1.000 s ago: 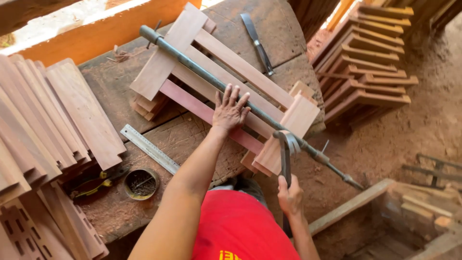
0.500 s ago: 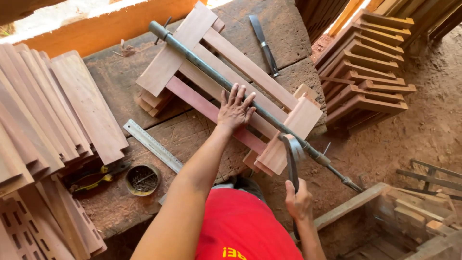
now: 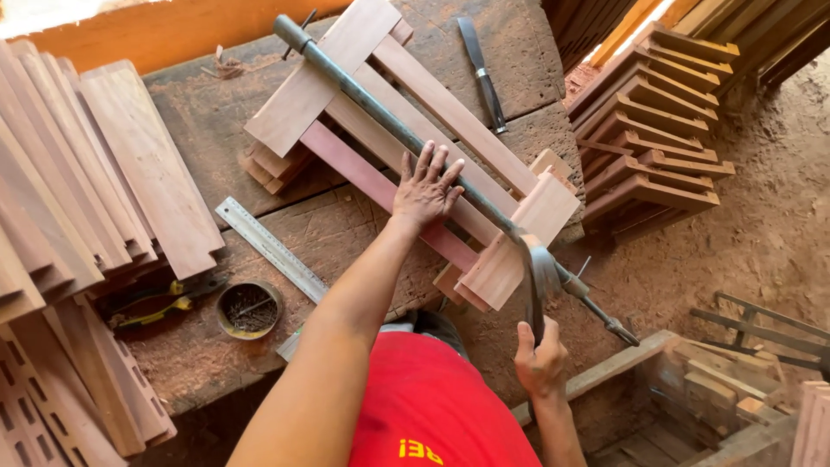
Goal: The person assembles wooden frame sections on a rustic workbench, positioning slats against a long metal rod and hammering nails to fasten the joints. They square up the boards, add nails from a small container, and use pliers to adjust fasteners as the frames take shape.
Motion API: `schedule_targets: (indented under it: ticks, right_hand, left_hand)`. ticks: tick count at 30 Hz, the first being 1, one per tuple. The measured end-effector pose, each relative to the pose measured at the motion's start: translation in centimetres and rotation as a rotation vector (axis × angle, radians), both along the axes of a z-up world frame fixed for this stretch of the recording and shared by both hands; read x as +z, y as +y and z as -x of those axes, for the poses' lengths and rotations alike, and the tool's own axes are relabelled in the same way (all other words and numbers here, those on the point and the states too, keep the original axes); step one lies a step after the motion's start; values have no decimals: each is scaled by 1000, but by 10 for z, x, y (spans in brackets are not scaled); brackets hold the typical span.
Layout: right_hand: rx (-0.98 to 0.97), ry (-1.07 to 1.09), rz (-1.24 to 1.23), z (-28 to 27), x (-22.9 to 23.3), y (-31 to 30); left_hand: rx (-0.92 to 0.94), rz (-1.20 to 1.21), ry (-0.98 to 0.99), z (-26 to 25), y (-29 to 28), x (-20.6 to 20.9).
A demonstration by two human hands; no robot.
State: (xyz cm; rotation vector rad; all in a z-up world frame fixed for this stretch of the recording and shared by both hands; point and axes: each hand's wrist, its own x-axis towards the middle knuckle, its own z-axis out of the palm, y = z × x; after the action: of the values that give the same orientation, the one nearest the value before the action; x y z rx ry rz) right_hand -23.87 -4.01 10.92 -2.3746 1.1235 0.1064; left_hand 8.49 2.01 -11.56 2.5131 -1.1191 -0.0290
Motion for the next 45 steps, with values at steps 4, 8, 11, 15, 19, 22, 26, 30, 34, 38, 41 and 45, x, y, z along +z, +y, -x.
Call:
schedule_targets:
  ticks: [4, 8, 11, 15, 19, 22, 26, 30, 34, 38, 41, 45]
  right_hand:
    - [64, -34, 2, -8, -15, -4]
    - [-146, 358, -186, -47, 22, 3]
    - [-134, 278, -104, -19, -3, 3]
    - [-75, 197, 97, 10, -60, -1]
    - [-141, 297, -78, 35, -75, 3]
    - [-228, -128, -303, 60, -108, 0]
    - [-222, -136, -320, 80, -146, -26]
    - [-201, -162, -407, 88, -168, -37]
    - [-178, -154, -440, 88, -176, -38]
    - [-171, -155, -460, 89, -177, -44]
    - [-179, -162, -465, 92, -176, -52]
    - [-290, -11, -195, 75, -131, -15]
  left_hand:
    - [-16, -29, -3, -6, -1, -4]
    - [6, 8, -101, -5, -2, -5]
    - [-22, -45, 55, -2, -6, -1]
    - [36, 643, -200, -6, -36, -100]
    - [147, 276, -130, 40, 82, 77]
    - [34, 592, 189, 88, 189, 147]
    - [341, 418, 100, 119, 328, 144]
    - [820, -152, 202, 140, 456, 38]
    - [793, -144, 263, 120, 450, 33]
    - [679, -205, 337, 102, 415, 49]
    - [675, -185, 352, 93, 398, 66]
    - [739, -251, 456, 83, 383, 86]
